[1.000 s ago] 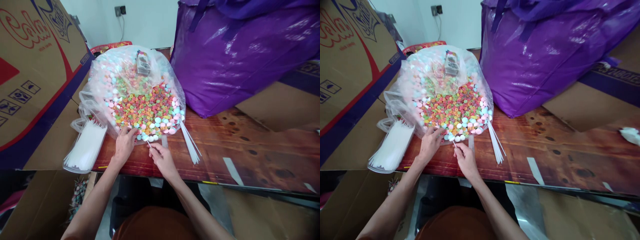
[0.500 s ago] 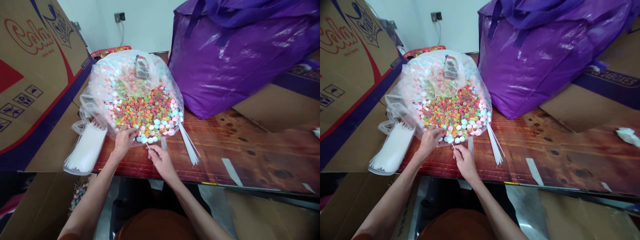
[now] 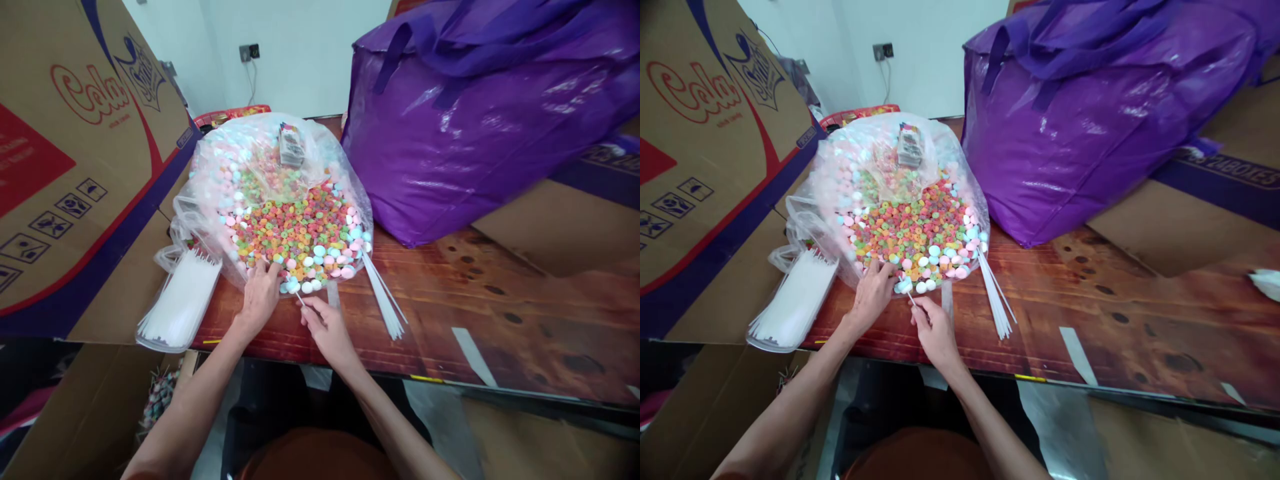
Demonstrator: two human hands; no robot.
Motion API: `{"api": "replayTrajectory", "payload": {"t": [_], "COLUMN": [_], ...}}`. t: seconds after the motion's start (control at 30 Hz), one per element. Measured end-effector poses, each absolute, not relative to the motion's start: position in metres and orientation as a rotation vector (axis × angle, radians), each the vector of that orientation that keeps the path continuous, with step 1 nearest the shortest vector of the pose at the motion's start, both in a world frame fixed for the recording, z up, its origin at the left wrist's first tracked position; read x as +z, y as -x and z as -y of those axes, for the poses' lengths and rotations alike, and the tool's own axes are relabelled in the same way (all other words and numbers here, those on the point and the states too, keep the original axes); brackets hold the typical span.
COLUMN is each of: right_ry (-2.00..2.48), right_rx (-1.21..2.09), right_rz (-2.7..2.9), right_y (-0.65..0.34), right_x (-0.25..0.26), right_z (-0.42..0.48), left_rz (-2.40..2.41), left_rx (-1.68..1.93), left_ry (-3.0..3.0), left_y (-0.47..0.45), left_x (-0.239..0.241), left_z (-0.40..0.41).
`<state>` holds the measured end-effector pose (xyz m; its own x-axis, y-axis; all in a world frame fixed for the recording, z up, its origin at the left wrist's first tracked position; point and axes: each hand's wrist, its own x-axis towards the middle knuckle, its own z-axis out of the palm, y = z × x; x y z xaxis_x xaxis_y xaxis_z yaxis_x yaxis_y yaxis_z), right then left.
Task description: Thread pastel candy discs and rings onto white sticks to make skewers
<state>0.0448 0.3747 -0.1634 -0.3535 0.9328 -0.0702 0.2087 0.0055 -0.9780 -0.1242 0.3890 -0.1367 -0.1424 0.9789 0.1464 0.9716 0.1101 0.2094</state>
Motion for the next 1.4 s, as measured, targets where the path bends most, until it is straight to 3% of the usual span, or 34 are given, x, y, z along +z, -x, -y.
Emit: {"api": "replayTrajectory", "payload": {"t": [0.23,0.5,0.7,0.93,1.4], "right_ry": [1.162,1.169,1.146,1.141,1.123], "right_rx": [1.406,1.357,1.356,1.453,1.494], "right_rz": [1.619,1.645,1.650,1.470,1.436], "right_y": [-0.045,-0.046,-0.047,-0.048,-0.048], "right_x": [-0.161,-0.164,-0.163,-0.163,-0.169], "right_z": [-0.373,-0.374,-0.374,-0.372,-0.372], "left_rz": [-2.340,-2.119,-2.091,-1.856,-2.058], "left_rx": [0.544,1.174,0.924,1.123,0.083], "left_ry": [-1.995,-1.846,-2.031,-1.889,-2.233], "left_y": [0.124,0.140,0.142,0.159,0.134], "left_x": [-0.147,-0.134,-0.124,-0.119,-0.130], "left_z": [-0.380,-0.409,-0.445,-0.425,-0.390]}}
